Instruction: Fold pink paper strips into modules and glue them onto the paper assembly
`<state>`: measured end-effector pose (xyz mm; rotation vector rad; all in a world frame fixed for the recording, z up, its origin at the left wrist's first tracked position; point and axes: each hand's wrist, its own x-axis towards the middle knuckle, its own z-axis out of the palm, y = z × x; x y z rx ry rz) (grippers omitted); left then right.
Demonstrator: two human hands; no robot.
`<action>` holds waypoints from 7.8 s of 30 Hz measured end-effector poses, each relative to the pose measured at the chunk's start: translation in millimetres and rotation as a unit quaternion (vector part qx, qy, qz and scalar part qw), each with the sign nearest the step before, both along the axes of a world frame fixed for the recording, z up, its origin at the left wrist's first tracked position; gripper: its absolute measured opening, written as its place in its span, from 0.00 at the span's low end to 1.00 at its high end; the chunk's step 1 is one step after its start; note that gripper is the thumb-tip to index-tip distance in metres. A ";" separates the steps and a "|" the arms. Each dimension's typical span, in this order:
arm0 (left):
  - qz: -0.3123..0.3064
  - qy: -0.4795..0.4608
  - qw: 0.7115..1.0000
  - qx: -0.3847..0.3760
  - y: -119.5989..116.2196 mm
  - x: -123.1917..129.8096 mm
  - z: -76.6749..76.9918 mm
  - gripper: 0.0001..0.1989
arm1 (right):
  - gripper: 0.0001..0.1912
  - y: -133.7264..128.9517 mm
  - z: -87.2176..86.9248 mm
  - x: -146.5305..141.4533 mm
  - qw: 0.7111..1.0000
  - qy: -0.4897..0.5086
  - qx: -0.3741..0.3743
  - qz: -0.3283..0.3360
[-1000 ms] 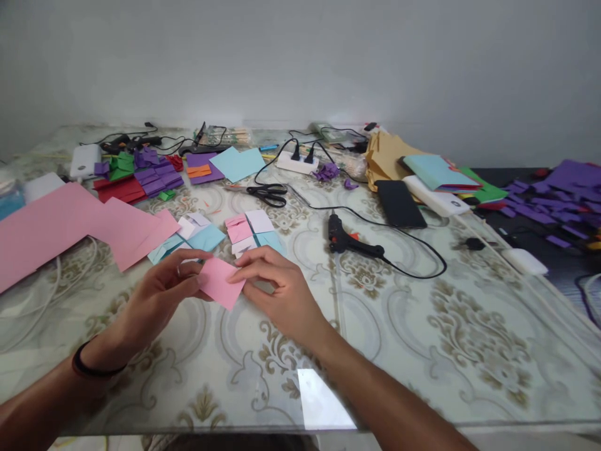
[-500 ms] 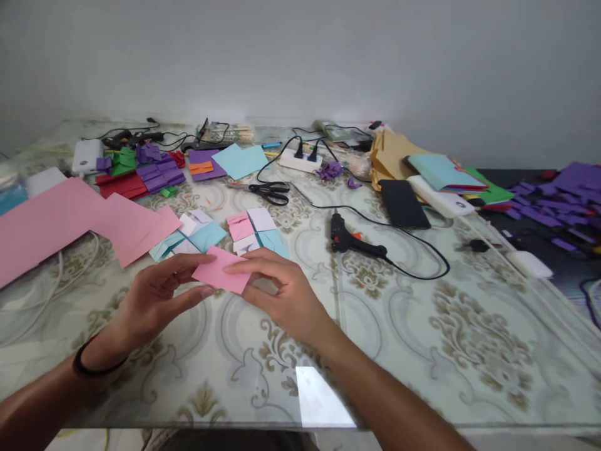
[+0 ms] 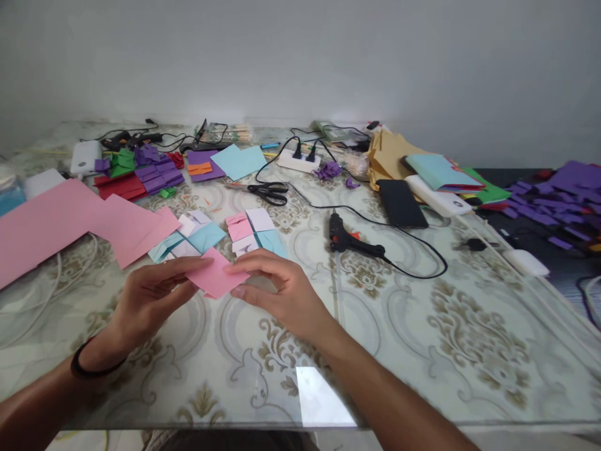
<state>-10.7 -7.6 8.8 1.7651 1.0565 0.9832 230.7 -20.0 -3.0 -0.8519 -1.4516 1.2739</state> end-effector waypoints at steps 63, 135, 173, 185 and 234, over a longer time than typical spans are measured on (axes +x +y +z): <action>0.063 -0.074 0.990 0.103 -10.0 6.7 -1.5 0.08 | 0.11 -7.9 3.6 -12.2 0.991 0.052 -0.087 -0.093; -0.065 0.057 0.979 0.185 -23.9 11.1 15.0 0.10 | 0.05 -28.8 15.6 -20.0 0.986 0.002 0.139 -0.089; -0.074 -0.003 0.983 -0.170 -5.3 9.9 2.8 0.11 | 0.13 -16.8 5.4 -14.3 0.989 -0.042 -0.138 -0.037; -0.096 -0.004 0.981 -0.167 -6.0 8.4 6.0 0.09 | 0.12 -15.7 3.5 -15.9 0.985 -0.052 -0.165 0.025; -0.072 0.089 0.993 -0.031 -3.0 6.2 8.0 0.11 | 0.15 -16.6 8.1 -15.5 0.979 -0.178 -0.062 -0.073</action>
